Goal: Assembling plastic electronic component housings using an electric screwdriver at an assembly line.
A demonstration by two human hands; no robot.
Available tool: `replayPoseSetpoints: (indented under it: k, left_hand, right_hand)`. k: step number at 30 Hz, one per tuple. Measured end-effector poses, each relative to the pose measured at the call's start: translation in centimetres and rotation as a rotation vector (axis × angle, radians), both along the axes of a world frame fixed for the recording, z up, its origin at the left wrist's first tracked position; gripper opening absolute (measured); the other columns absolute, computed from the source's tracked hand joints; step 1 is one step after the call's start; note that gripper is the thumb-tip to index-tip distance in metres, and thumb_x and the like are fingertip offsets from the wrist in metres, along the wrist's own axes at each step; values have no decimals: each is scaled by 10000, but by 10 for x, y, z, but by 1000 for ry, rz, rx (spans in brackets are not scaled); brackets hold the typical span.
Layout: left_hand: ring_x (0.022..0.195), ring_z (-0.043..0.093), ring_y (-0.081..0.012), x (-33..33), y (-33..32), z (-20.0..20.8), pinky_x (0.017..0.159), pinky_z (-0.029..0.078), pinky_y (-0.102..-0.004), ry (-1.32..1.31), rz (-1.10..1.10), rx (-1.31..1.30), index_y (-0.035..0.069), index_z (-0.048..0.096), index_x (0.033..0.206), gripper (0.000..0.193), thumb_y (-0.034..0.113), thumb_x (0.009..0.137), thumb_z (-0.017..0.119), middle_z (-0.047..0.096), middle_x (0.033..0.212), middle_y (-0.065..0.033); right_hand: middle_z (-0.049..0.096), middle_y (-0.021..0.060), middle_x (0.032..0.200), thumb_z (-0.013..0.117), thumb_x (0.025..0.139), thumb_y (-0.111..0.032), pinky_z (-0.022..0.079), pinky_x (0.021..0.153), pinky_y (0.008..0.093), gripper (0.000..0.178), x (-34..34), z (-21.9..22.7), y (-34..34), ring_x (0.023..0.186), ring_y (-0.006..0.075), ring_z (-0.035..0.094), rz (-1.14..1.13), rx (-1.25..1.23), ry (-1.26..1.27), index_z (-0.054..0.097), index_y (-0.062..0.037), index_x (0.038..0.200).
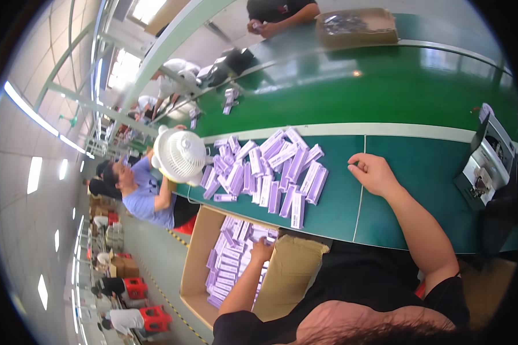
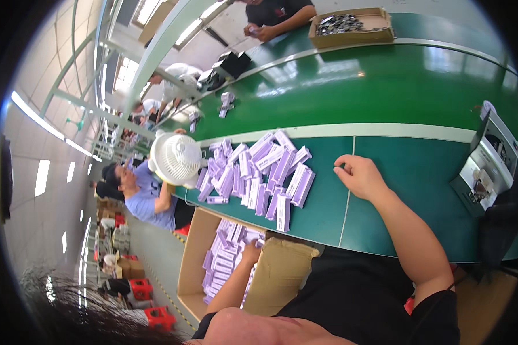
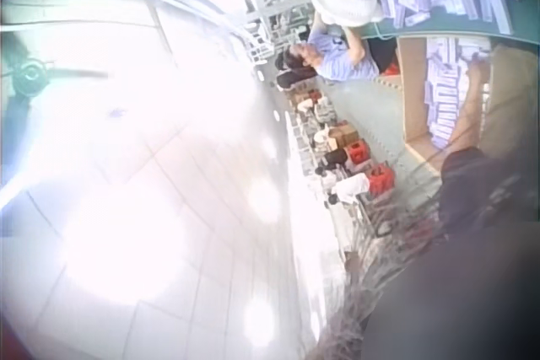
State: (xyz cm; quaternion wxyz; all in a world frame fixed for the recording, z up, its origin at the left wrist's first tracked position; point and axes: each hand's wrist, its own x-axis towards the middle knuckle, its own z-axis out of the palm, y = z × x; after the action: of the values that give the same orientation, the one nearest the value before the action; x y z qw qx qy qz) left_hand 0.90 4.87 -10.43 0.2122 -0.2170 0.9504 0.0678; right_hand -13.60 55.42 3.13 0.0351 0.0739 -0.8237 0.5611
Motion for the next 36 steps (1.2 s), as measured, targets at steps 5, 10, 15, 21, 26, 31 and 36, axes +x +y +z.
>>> replayPoseSetpoints:
  k: [5, 10, 15, 21, 26, 31, 36]
  left_hand:
    - [1153, 665, -508, 2, -40, -27, 990, 541, -547, 9, -107, 31, -24, 583, 1390, 836, 602, 845, 683, 675, 1206, -377]
    - [1061, 686, -532, 8, -34, -35, 895, 538, -601, 103, -40, 61, -10, 563, 1218, 646, 552, 909, 638, 702, 1087, -373]
    - [1001, 688, -541, 11, -14, -15, 854, 529, -608, 218, -21, 38, -6, 558, 1146, 619, 542, 893, 696, 706, 1047, -356]
    - [857, 711, -325, 3, 11, 14, 782, 554, -450, 494, 53, 331, -36, 602, 1189, 653, 408, 787, 862, 729, 994, -236]
    - [836, 711, -211, 17, 5, 9, 781, 564, -374, 473, 117, 370, -42, 690, 1166, 541, 307, 797, 877, 752, 960, -176]
    - [905, 664, -143, 19, 51, 51, 807, 552, -325, 596, 147, 652, -33, 643, 1140, 376, 137, 873, 846, 740, 1010, -99]
    - [898, 656, -130, 22, 35, 39, 806, 548, -311, 583, 135, 637, -21, 644, 1147, 377, 133, 872, 850, 731, 1004, -86]
  right_hand:
    - [656, 83, 730, 736, 935, -196, 507, 624, 375, 217, -1, 9, -2, 648, 233, 620, 41, -11, 41, 731, -87, 1122]
    - [728, 116, 889, 707, 941, -203, 571, 706, 407, 367, 10, 35, -21, 774, 284, 714, 217, -46, 235, 687, -168, 1306]
    - [709, 121, 902, 646, 982, -235, 585, 685, 430, 631, 48, 98, -56, 759, 313, 697, 643, -31, 370, 469, -306, 1583]
    - [743, 87, 921, 680, 969, -249, 592, 667, 429, 524, 40, 59, -54, 801, 294, 736, 525, 95, 417, 573, -238, 1482]
    - [723, 83, 882, 690, 964, -233, 582, 667, 416, 453, 29, 31, -20, 761, 285, 720, 356, 138, 255, 616, -222, 1410]
    - [675, 60, 811, 694, 974, -232, 553, 648, 379, 423, 21, 17, -12, 689, 252, 670, 271, 103, 160, 632, -221, 1392]
    - [688, 62, 814, 678, 985, -255, 559, 673, 402, 391, 22, 14, -15, 728, 264, 688, 310, 124, 99, 641, -210, 1371]
